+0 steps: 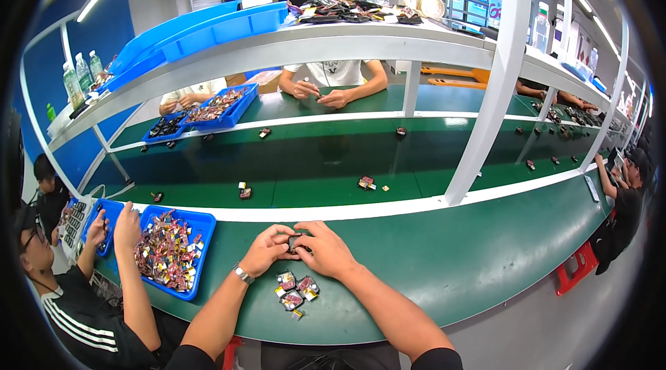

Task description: The recorder is assembling small plastic and metal parts at a factory workstation.

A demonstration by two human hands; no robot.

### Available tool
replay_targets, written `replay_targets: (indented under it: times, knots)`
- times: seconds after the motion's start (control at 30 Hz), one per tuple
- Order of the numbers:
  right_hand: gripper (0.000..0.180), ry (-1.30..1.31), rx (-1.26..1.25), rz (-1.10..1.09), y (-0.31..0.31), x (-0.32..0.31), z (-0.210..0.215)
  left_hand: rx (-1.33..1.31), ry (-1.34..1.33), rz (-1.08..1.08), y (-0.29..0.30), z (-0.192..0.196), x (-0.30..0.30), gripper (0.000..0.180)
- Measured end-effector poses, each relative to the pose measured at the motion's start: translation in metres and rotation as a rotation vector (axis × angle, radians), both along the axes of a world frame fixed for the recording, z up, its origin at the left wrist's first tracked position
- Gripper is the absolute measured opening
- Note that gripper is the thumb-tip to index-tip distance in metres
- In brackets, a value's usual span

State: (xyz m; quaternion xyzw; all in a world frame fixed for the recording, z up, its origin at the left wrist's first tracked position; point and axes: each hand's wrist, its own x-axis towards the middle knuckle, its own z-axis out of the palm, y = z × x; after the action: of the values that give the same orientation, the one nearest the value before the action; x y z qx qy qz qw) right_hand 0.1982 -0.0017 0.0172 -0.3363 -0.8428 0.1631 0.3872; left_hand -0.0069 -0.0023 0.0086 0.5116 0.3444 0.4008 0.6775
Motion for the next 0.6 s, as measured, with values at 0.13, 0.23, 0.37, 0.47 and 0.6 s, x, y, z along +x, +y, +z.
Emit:
replay_targets:
  times: [0.13, 0.23, 0.37, 0.47, 0.6]
  knots:
    - [0.007, 0.022, -0.023, -0.052, -0.0004, -0.0029, -0.0020, 0.041, -0.010, -0.056, -0.0008, 0.0015, -0.0015, 0.031]
    - [0.007, 0.026, -0.053, -0.062, -0.0010, -0.0048, -0.0025, 0.083, -0.007, -0.082, -0.0003, -0.0006, -0.0021, 0.032]
    - [0.008, 0.043, -0.119, -0.022, -0.0017, -0.0026, 0.0002, 0.050, -0.003, -0.067, -0.0011, -0.0006, -0.0012, 0.032]
    - [0.008, 0.080, -0.139, 0.030, -0.0020, -0.0008, -0.0019, 0.068, -0.003, -0.035, -0.0003, -0.0042, 0.0000, 0.031]
    - [0.009, 0.086, -0.113, 0.012, -0.0023, -0.0011, -0.0027, 0.069, 0.010, -0.004, -0.0016, -0.0027, 0.0021, 0.029]
